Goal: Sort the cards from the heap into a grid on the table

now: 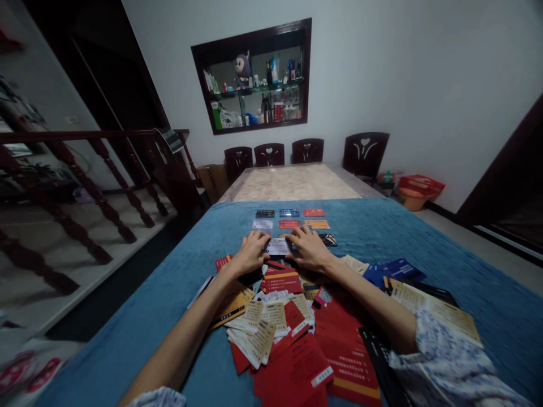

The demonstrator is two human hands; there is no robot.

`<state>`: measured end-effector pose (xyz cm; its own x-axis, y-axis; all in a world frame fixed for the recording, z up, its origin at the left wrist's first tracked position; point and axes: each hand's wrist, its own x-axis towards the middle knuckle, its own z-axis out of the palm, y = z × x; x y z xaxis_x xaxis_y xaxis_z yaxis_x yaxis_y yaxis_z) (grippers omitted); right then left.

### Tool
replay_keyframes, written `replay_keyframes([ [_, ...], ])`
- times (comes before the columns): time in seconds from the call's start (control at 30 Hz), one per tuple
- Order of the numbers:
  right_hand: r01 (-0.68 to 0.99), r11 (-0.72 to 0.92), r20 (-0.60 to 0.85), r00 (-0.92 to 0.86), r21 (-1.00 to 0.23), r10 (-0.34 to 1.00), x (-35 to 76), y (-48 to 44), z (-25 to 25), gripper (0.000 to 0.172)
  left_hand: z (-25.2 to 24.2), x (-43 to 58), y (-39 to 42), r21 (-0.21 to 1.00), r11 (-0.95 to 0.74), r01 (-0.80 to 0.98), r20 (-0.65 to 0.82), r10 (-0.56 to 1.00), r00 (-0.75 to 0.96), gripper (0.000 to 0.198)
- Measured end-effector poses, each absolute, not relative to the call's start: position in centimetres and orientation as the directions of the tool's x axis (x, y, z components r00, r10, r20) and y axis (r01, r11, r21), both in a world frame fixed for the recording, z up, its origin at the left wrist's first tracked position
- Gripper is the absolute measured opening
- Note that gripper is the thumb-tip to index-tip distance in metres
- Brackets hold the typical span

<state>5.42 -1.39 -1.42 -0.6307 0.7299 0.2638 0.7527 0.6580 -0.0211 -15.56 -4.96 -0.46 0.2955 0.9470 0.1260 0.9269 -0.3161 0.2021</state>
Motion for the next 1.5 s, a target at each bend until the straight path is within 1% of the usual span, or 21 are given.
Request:
replay_keyframes([
  [0.17,0.766,0.643,0.204,-0.629,-0.003,0.75,5.0,-1.4,-0.4,0.052,0.1,-15.9,-4.5,0.188,-0.286,0.94,0.077,0.958,0.276,0.054],
  [0.27,0.76,0.649,0.167,-0.644,0.033,0.746,4.6,-1.0,0.7,0.047,0.6,-16.4,-3.8,0.2,-0.285,0.937,0.067,0.958,0.277,0.053],
  [0.37,0.756,0.653,0.131,-0.653,0.046,0.746,4.1,-0.5,1.8,0.043,1.2,-17.1,-3.0,0.192,-0.283,0.94,0.072,0.959,0.275,0.048],
  [0.53,0.761,0.649,0.094,-0.648,0.03,0.756,2.7,0.8,3.0,0.037,2.1,-18.2,-1.4,0.131,-0.269,0.954,0.074,0.963,0.261,0.042],
  [0.67,0.767,0.641,0.077,-0.642,0.033,0.763,1.5,2.1,3.5,0.034,3.0,-18.6,-0.4,0.075,-0.245,0.967,0.042,0.969,0.242,0.038],
  [0.87,0.771,0.634,0.07,-0.637,0.053,0.768,-0.1,4.1,4.0,0.035,3.5,-19.1,1.4,-0.015,-0.219,0.976,0.027,0.975,0.219,0.04],
  [1.07,0.786,0.618,0.048,-0.618,0.028,0.785,-1.4,6.1,3.9,0.036,2.4,-20.2,4.5,-0.067,-0.276,0.959,0.061,0.958,0.28,0.035],
  [1.2,0.796,0.605,0.019,-0.605,0.005,0.796,-2.0,7.4,3.3,0.034,1.4,-20.8,6.3,-0.073,-0.302,0.951,0.081,0.948,0.307,0.033],
  [1.37,0.807,0.59,-0.004,-0.59,-0.017,0.807,-2.7,8.8,2.3,0.032,0.8,-21.2,7.6,-0.064,-0.291,0.955,0.041,0.955,0.294,0.037],
  [1.5,0.819,0.574,-0.019,-0.574,-0.016,0.818,-3.3,9.8,1.6,0.035,0.5,-21.3,8.4,-0.031,-0.262,0.964,0.019,0.965,0.263,0.033],
])
